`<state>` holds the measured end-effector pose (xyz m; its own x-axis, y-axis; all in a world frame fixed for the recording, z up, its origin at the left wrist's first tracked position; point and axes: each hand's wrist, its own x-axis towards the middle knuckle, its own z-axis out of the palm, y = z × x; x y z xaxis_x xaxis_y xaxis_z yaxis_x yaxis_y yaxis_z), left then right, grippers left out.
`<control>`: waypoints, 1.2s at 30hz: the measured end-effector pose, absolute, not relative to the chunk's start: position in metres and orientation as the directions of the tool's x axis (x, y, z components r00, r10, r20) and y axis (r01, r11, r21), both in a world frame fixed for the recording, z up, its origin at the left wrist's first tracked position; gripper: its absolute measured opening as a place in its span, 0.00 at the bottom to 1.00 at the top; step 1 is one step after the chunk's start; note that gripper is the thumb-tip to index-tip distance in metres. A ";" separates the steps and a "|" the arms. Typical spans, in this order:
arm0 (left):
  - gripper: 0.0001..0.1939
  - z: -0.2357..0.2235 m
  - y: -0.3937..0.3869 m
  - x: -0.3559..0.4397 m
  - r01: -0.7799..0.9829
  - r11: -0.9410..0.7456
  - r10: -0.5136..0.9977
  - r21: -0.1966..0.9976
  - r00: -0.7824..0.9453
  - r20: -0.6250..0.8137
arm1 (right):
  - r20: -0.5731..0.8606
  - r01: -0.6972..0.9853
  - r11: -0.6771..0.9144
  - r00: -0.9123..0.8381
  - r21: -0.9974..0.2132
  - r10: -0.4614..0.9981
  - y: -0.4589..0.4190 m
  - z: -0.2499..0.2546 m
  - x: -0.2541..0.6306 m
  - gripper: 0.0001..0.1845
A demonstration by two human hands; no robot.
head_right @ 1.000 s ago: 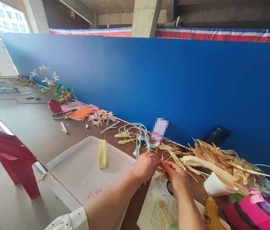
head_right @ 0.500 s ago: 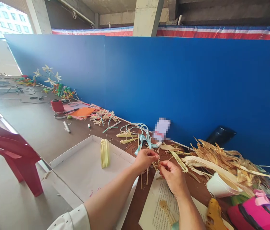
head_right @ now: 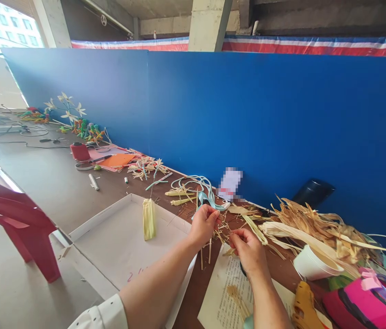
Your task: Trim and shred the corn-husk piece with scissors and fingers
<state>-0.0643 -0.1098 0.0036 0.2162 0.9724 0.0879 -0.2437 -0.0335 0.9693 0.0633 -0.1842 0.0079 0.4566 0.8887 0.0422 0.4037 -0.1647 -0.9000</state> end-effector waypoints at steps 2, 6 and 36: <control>0.06 0.007 -0.112 -0.064 -0.304 -0.002 0.976 0.953 0.207 0.068 | 0.045 0.405 -0.170 0.468 -0.898 0.882 -0.184 0.008 0.063 0.12; 0.06 0.012 -0.118 -0.065 -0.385 0.016 0.977 0.923 0.202 0.067 | 0.105 0.445 -0.146 0.491 -0.883 0.865 -0.185 0.009 0.065 0.13; 0.05 0.015 -0.109 -0.068 -0.557 0.082 0.970 0.827 0.234 0.061 | 0.034 0.227 -0.051 0.357 -0.973 0.933 -0.182 0.002 0.060 0.16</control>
<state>-0.0677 -0.1095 0.0153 0.2345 0.9702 0.0613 -0.5568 0.0824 0.8265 0.0605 -0.1823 0.0024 0.3571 0.9334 0.0343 0.2266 -0.0509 -0.9727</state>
